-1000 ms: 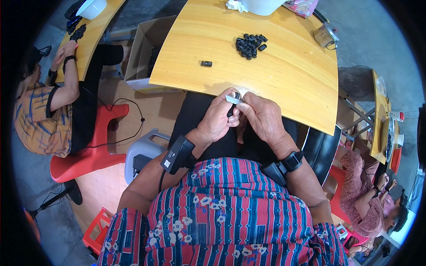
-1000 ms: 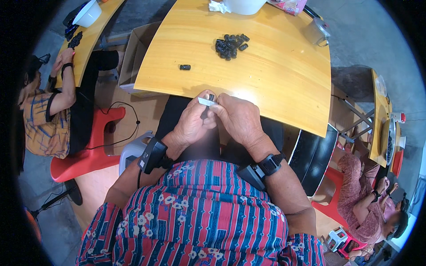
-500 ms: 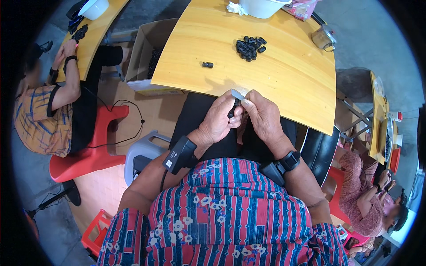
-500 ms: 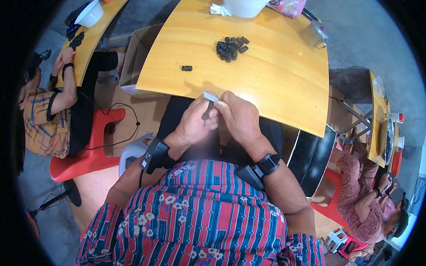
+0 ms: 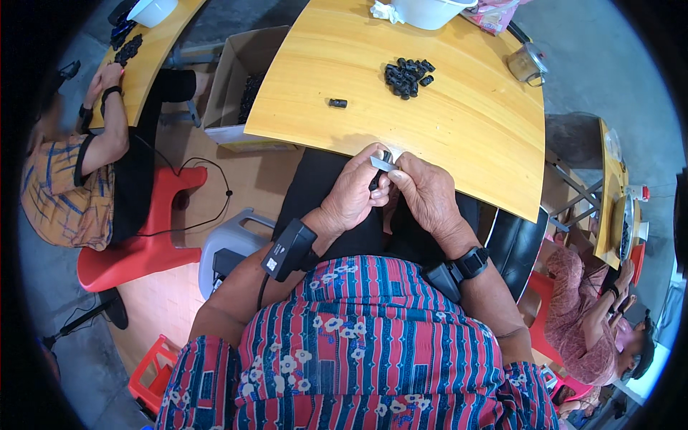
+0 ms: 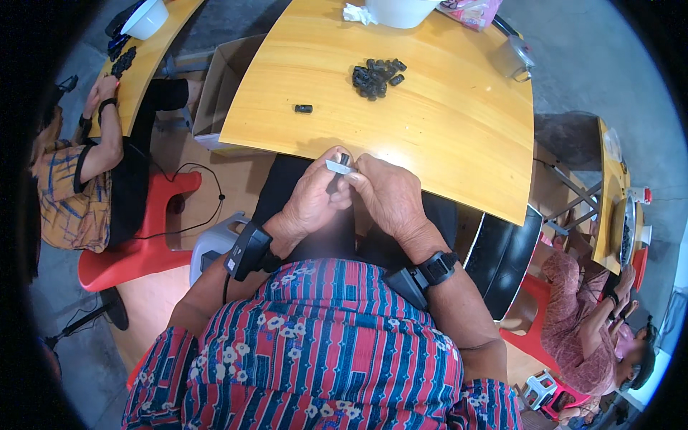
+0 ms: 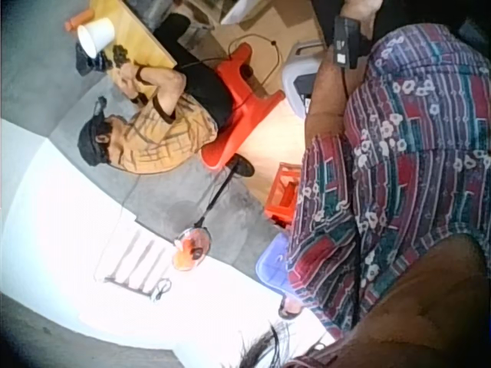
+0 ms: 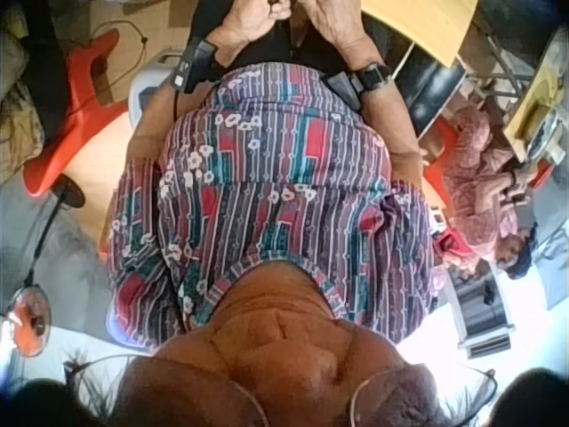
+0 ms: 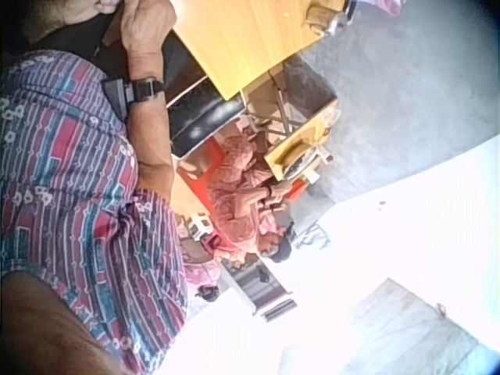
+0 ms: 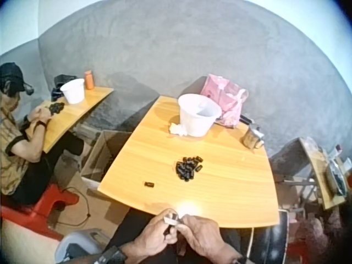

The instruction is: Trim excess material from small black rubber or plastic industrial components using a blade.

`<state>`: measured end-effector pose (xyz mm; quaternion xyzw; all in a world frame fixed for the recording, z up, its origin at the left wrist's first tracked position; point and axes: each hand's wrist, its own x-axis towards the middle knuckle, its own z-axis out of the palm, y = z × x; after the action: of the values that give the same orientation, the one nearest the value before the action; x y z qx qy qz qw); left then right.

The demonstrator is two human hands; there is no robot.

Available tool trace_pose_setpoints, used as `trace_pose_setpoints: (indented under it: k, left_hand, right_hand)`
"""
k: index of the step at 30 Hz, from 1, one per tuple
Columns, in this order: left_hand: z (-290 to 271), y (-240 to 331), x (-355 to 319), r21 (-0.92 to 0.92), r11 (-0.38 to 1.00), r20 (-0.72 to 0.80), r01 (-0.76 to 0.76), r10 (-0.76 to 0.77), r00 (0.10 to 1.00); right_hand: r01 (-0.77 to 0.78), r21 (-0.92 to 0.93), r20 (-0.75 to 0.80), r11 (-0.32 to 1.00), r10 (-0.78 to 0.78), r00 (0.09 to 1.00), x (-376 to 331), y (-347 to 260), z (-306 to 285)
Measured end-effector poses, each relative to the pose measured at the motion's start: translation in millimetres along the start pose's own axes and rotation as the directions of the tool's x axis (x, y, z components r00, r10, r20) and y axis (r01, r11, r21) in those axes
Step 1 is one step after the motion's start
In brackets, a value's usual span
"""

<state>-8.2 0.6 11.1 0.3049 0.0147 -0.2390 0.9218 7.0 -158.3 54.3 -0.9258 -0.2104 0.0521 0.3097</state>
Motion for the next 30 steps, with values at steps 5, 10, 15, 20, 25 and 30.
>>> trace_pose_setpoints:
  k: [5, 10, 15, 20, 25, 30]
  left_hand:
    - [1.2, 0.3, 0.3, -0.002, 1.0, -0.027, 0.015, -0.015, 1.0]
    - [-0.1, -0.9, 1.9, -0.039, 0.999, -0.043, 0.011, -0.013, 0.999]
    - [2.5, -5.7, 1.2, 0.011, 0.999, -0.006, 0.05, -0.05, 0.999]
    - [0.4, -1.0, 1.6, -0.002, 1.0, 0.032, 0.001, -0.001, 0.999]
    - [-3.2, -3.9, 1.0, -0.026, 1.0, 0.022, -0.009, 0.01, 1.0]
    - [-5.4, -5.1, 2.2, -0.031, 0.999, 0.031, -0.028, 0.029, 0.999]
  right_hand:
    - [-0.019, -0.007, -0.005, 1.0, 0.019, 1.0, 0.8, -3.3, 0.6]
    - [-0.047, 0.011, -0.027, 0.999, 0.047, 0.999, 1.3, -6.6, 1.6]
    - [-0.126, 0.117, -0.094, 0.985, 0.137, 0.986, 10.1, 0.3, 2.9]
    - [-0.04, 0.444, -0.193, 0.895, 0.139, 0.971, 4.0, 8.1, 0.8]
    - [0.054, 0.609, -0.187, 0.791, 0.077, 0.979, -2.7, -1.7, -0.2]
    - [0.076, 0.581, -0.19, 0.811, 0.044, 0.981, -3.2, -1.1, 11.3]
